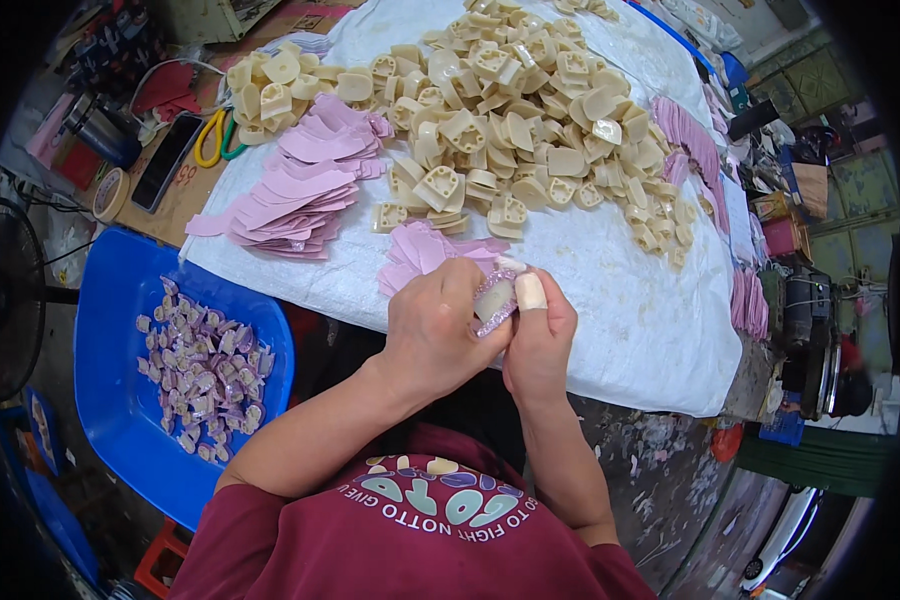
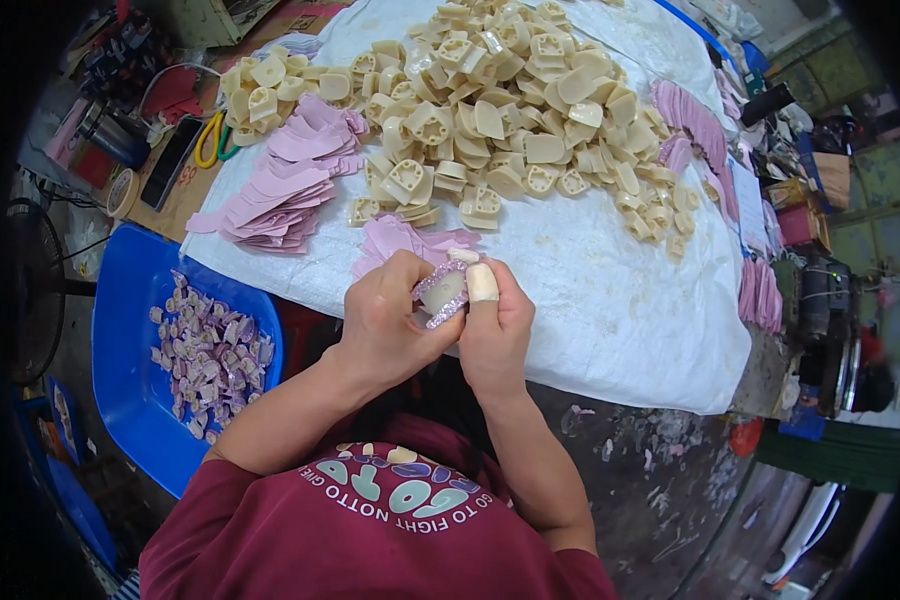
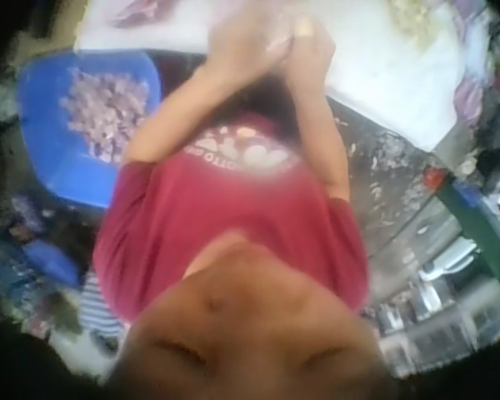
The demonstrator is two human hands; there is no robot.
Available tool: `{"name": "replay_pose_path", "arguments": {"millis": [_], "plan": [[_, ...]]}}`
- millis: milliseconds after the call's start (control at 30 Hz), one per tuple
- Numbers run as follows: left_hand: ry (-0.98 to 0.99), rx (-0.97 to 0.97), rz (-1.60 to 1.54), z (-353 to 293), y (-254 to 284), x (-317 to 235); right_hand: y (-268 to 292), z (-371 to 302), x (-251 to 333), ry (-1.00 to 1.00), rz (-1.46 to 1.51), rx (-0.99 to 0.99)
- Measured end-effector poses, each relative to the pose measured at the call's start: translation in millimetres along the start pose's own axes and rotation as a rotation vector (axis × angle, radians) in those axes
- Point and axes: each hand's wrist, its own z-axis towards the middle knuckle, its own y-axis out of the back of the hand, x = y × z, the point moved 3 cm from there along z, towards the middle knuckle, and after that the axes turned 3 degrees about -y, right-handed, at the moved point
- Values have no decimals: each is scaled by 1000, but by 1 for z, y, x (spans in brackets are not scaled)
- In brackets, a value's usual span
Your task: The person repeatedly picks up small beige plastic components and pink foam-like pieces from a table, inserts the plastic parts into the pink pieces, and places the assembled units into a blue bin. The process is continuous and repetitive throughout the clip.
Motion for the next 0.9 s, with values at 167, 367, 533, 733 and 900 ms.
{"name": "replay_pose_path", "arguments": {"millis": [167,367,533,733,900], "plan": [[94,30,-68,-3,-1,15,-5,-3,5,-116,77,53],[49,44,-39,-8,-2,16,-6,-3,4,-35,-138,115],[32,97,-12,-19,4,20,-18,-9,-5,-24,-176,181],[336,-41,174,-57,89,65,-24,-18,-9,310,-665,121],[400,-148,765,-114,186,114,-15,-6,-8,542,-1081,35]]}}
